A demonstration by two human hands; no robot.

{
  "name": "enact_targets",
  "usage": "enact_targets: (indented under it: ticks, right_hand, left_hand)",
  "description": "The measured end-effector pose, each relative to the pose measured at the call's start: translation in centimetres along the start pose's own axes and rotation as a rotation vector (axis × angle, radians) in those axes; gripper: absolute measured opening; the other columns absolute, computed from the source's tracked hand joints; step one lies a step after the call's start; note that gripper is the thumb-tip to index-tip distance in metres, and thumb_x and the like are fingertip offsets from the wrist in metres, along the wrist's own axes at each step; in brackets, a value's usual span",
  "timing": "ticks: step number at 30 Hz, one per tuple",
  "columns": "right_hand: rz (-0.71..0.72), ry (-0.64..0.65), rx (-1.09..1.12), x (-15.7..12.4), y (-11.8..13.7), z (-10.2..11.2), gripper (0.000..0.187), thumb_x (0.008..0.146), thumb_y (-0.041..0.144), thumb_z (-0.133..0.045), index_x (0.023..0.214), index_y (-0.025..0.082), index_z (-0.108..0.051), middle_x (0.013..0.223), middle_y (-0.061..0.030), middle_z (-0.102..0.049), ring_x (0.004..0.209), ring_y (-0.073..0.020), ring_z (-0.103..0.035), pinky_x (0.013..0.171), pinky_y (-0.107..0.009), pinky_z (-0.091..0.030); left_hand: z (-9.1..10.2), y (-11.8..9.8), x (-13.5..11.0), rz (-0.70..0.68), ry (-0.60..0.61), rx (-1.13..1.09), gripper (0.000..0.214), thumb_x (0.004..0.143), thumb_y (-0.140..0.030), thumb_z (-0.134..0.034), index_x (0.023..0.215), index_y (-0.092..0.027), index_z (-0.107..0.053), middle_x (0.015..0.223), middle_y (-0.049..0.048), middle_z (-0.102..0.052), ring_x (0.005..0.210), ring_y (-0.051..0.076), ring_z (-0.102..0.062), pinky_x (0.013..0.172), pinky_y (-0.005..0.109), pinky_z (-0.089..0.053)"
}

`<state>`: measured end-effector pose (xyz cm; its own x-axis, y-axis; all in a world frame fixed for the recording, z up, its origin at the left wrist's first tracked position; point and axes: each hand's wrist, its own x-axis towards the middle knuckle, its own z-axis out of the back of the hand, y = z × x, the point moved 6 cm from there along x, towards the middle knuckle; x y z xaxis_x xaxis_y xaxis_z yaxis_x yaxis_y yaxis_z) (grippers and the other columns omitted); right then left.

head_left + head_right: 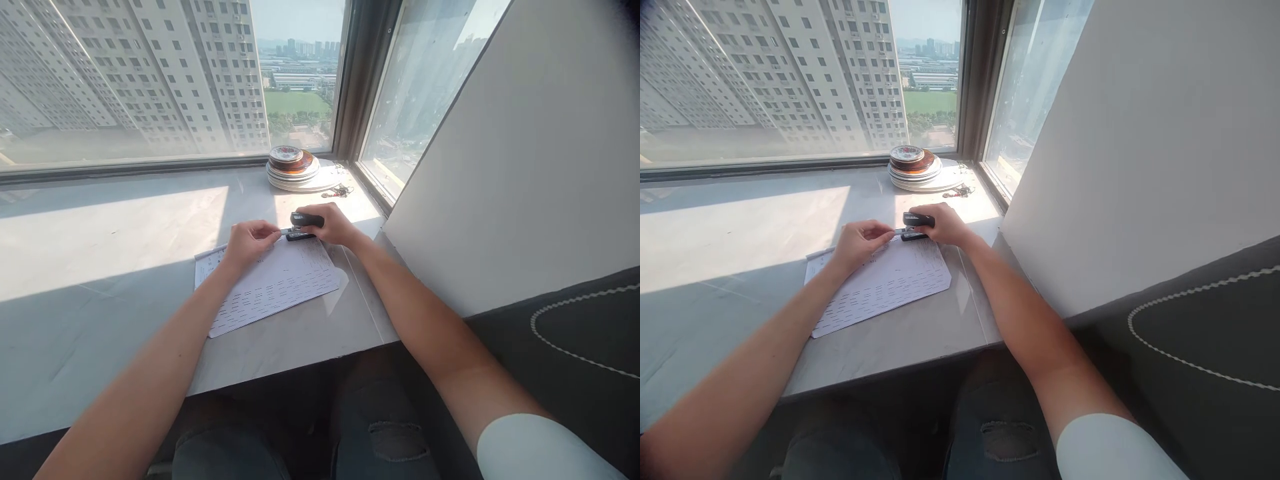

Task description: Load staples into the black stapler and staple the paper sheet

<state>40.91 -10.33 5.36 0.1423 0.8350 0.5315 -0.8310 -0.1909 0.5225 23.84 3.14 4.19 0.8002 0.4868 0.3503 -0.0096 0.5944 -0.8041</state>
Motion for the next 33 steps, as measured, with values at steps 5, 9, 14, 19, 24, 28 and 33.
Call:
enact_targets:
  ticks: [5,9,14,19,24,28,33]
  right_hand:
    - [0.013,0.002,0.044,-0.2,0.2,1.1,0.025,0.087,0.029,-0.073,0.112,0.024,-0.076,0.099,-0.0020,-0.076,0.089,-0.0197,-0.065,0.082,-0.034,-0.051]
    - [0.077,0.072,0.029,0.0,2.1,1.1,0.024,0.088,0.027,-0.073,0.112,0.027,-0.075,0.093,-0.0004,-0.073,0.084,-0.0182,-0.062,0.080,-0.032,-0.048]
    - [0.131,0.141,0.000,0.2,4.5,0.0,0.024,0.089,0.031,-0.072,0.113,0.030,-0.075,0.091,-0.0009,-0.071,0.086,-0.0194,-0.061,0.081,-0.033,-0.047]
    - [0.139,0.105,0.041,0.3,5.4,-0.7,0.018,0.090,0.032,-0.072,0.108,0.027,-0.075,0.087,-0.0013,-0.071,0.083,-0.0189,-0.061,0.079,-0.032,-0.047]
    - [0.138,0.093,0.061,0.4,5.0,-0.4,0.016,0.090,0.031,-0.074,0.105,0.026,-0.074,0.089,-0.0008,-0.073,0.081,-0.0174,-0.062,0.079,-0.031,-0.048]
    - [0.047,-0.051,0.013,0.6,3.1,1.1,0.024,0.088,0.029,-0.076,0.112,0.026,-0.074,0.097,-0.0016,-0.076,0.089,-0.0202,-0.066,0.086,-0.034,-0.049]
    - [-0.168,-0.256,-0.130,0.4,0.0,3.1,0.031,0.085,0.021,-0.073,0.116,0.025,-0.075,0.107,-0.0046,-0.077,0.099,-0.0249,-0.068,0.089,-0.040,-0.051]
  left_hand:
    - [-0.1,-0.5,-0.1,-0.034,0.025,-0.064,0.022,0.085,-0.041,-0.078,0.098,-0.025,-0.082,0.100,0.0073,-0.080,0.096,0.025,-0.076,0.096,0.044,-0.060]
    - [-0.3,-0.6,0.0,-0.061,0.053,-0.124,0.032,0.081,-0.037,-0.082,0.111,-0.025,-0.077,0.101,0.0075,-0.079,0.096,0.024,-0.075,0.096,0.042,-0.059]
    - [-0.5,-0.7,0.1,-0.090,0.069,-0.110,0.039,0.075,-0.037,-0.086,0.110,-0.026,-0.076,0.101,0.0061,-0.078,0.092,0.022,-0.072,0.090,0.040,-0.058]
    - [-0.5,-0.7,0.1,-0.119,0.060,-0.079,0.026,0.079,-0.036,-0.081,0.102,-0.026,-0.078,0.093,0.0029,-0.077,0.084,0.020,-0.069,0.084,0.036,-0.054]
    - [-0.3,-0.7,0.2,-0.082,0.068,-0.011,0.029,0.080,-0.042,-0.081,0.103,-0.025,-0.076,0.099,0.0044,-0.077,0.089,0.021,-0.068,0.085,0.037,-0.053]
    - [-0.2,-0.2,0.3,-0.068,0.081,0.189,0.031,0.087,-0.044,-0.073,0.112,-0.026,-0.072,0.115,0.0051,-0.074,0.108,0.026,-0.064,0.097,0.043,-0.050]
    - [-0.7,1.4,0.3,-0.057,0.140,0.472,0.039,0.095,-0.038,-0.061,0.132,-0.028,-0.062,0.128,0.0072,-0.068,0.123,0.032,-0.055,0.107,0.051,-0.042]
